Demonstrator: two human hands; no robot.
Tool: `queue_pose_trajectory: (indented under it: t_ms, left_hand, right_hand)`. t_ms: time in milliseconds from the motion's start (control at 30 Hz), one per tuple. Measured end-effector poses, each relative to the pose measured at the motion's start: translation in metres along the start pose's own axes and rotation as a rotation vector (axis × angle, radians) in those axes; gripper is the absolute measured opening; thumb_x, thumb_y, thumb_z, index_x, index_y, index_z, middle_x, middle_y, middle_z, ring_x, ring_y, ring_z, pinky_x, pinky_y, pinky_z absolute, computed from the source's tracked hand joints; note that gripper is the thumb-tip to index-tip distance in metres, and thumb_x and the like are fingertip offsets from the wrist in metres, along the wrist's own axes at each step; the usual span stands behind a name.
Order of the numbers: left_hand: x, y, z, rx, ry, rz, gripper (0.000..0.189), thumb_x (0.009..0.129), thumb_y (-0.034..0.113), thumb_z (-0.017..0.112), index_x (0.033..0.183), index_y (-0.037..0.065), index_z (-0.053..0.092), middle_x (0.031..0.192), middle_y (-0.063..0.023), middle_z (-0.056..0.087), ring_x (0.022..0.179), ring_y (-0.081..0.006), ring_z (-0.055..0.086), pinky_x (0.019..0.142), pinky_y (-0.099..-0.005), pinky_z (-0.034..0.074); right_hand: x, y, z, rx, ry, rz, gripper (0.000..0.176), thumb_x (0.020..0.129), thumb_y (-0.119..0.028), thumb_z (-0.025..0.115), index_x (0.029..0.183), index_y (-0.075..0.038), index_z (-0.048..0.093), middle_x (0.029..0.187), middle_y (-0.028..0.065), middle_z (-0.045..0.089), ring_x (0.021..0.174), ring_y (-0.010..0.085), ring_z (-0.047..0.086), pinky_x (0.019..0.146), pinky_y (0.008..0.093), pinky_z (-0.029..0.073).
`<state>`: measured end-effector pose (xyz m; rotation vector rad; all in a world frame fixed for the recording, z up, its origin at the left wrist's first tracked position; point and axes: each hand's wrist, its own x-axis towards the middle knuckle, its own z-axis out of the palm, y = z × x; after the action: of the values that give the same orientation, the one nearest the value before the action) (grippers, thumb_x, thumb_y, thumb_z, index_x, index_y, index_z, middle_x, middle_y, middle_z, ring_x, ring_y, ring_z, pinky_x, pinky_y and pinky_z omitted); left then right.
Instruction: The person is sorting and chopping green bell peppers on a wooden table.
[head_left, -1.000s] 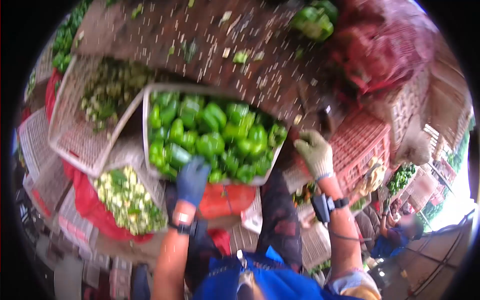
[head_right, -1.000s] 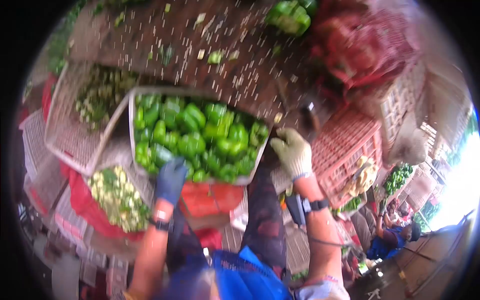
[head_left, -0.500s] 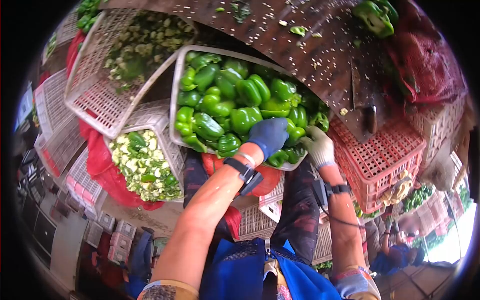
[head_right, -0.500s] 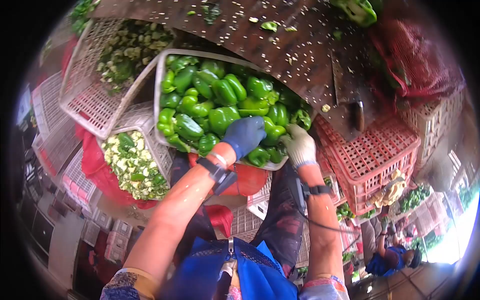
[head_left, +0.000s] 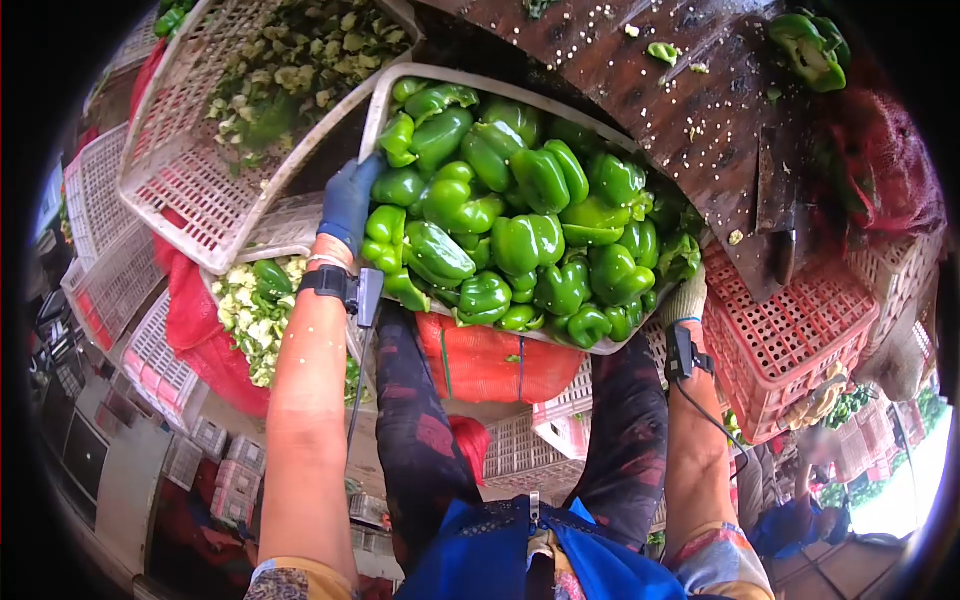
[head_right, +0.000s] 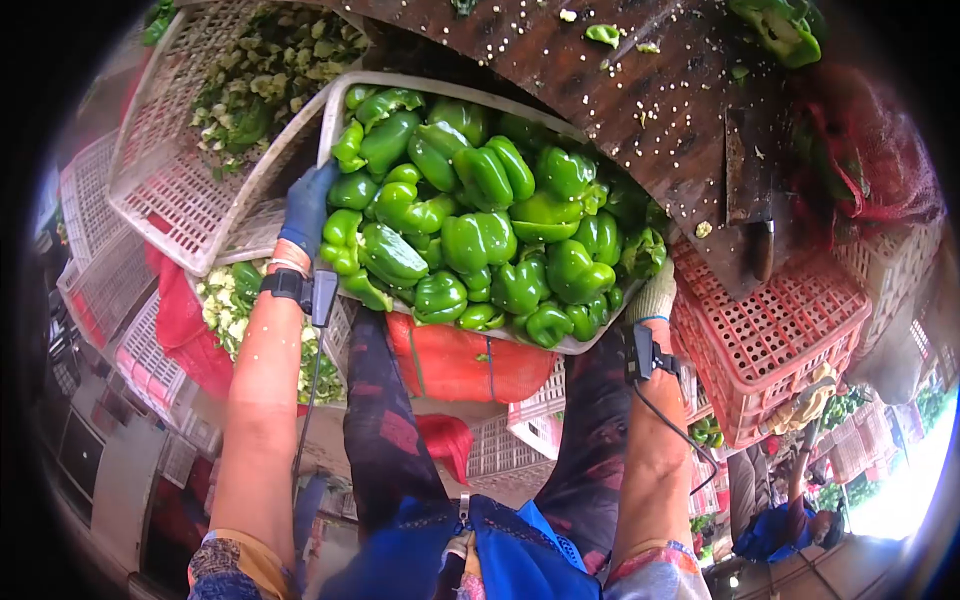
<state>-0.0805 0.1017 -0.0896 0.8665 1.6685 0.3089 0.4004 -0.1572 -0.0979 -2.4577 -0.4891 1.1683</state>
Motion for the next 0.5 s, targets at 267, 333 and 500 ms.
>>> queue_pose_trajectory:
  t_ms: [267, 333, 500]
  left_hand:
    - [0.014, -0.017, 0.002, 0.127, 0.092, 0.114, 0.056, 0.097, 0.05, 0.061, 0.104, -0.005, 0.071, 0.088, -0.0097, 0.07, 0.082, -0.0149, 0.058, 0.077, -0.0365, 0.049]
    - [0.006, -0.005, 0.003, 0.152, 0.084, 0.114, 0.055, 0.097, 0.049, 0.061, 0.102, -0.005, 0.072, 0.089, -0.0059, 0.07, 0.082, -0.0135, 0.058, 0.076, -0.0349, 0.049]
    - [0.032, -0.042, -0.014, 0.583, 0.081, 0.455, 0.043, 0.103, 0.042, 0.054, 0.109, 0.003, 0.072, 0.094, -0.0157, 0.073, 0.084, -0.0234, 0.066, 0.077, -0.0376, 0.051]
  right_hand:
    - [0.014, 0.031, 0.025, -0.114, 0.273, -0.177, 0.026, 0.097, -0.028, 0.062, 0.114, -0.009, 0.065, 0.098, 0.0131, 0.072, 0.082, 0.0326, 0.07, 0.071, 0.0445, 0.057]
    - [0.012, 0.037, 0.026, -0.3, 0.281, -0.233, 0.021, 0.096, -0.024, 0.062, 0.112, -0.01, 0.064, 0.094, 0.0141, 0.071, 0.081, 0.0363, 0.071, 0.066, 0.0464, 0.056]
    - [0.021, 0.037, 0.033, -0.381, 0.4, -0.34, 0.015, 0.101, -0.019, 0.053, 0.109, -0.011, 0.063, 0.089, 0.0172, 0.071, 0.079, 0.0385, 0.071, 0.062, 0.0481, 0.056]
